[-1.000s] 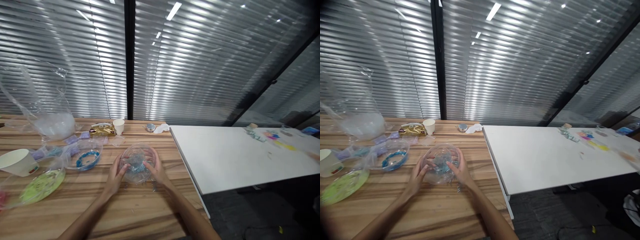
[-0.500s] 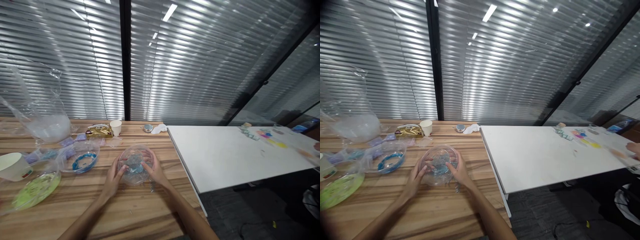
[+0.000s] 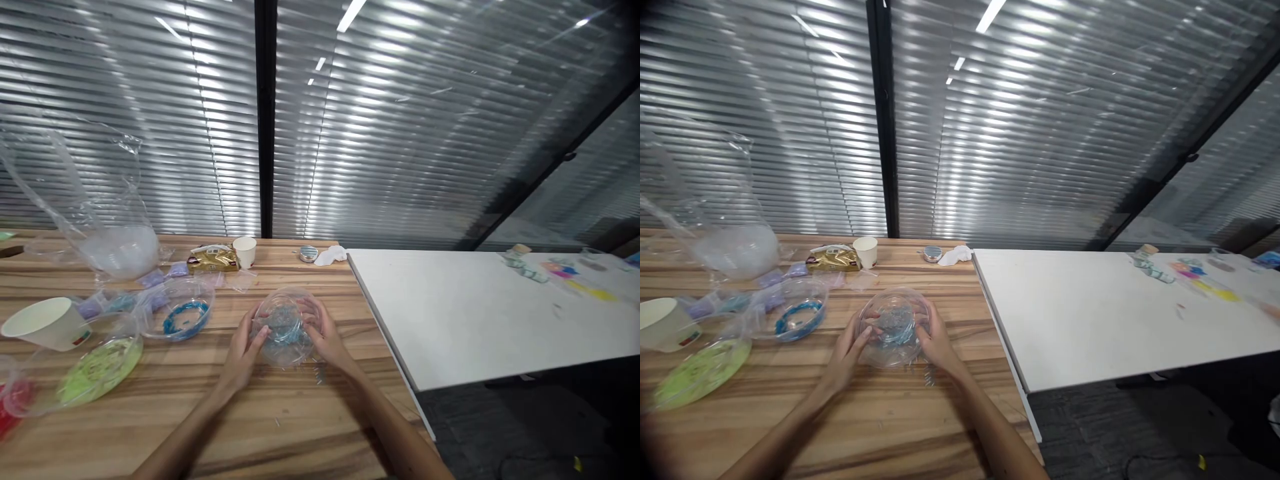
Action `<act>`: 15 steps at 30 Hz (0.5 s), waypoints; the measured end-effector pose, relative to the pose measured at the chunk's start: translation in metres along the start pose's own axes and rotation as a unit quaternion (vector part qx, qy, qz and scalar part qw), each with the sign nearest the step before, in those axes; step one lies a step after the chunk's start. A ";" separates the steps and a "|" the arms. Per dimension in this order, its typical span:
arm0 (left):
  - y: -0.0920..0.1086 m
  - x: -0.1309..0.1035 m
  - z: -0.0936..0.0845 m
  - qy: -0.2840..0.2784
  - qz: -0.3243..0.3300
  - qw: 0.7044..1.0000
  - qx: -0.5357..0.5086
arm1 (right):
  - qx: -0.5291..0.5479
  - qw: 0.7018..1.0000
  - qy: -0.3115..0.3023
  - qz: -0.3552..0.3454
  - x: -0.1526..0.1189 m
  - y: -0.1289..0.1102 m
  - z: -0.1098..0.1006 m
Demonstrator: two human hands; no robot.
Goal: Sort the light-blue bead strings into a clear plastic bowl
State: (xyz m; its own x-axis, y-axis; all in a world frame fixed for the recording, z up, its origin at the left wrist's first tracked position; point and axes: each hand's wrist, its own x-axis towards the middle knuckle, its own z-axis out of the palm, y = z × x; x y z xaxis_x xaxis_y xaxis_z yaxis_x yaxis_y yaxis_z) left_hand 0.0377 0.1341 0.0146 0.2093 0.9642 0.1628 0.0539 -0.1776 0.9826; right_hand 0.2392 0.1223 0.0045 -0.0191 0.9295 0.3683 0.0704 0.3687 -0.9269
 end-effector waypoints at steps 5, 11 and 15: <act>-0.004 0.001 0.000 -0.014 -0.014 1.000 -0.020 | -0.004 1.000 0.003 -0.003 0.000 0.001 -0.001; 0.000 0.006 0.001 -0.006 -0.038 0.998 -0.059 | -0.023 0.999 0.013 0.027 -0.001 -0.004 -0.001; 0.007 0.013 0.000 0.036 -0.128 0.977 -0.168 | -0.018 0.998 0.010 0.052 0.000 -0.011 -0.007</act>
State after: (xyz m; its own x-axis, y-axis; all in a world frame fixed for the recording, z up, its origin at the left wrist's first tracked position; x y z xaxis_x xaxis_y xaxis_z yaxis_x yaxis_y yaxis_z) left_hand 0.0405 0.1457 0.0240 0.1615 0.9820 -0.0984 -0.2297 0.1343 0.9640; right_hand 0.2455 0.1179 0.0149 0.0109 0.9625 0.2712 0.1064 0.2685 -0.9574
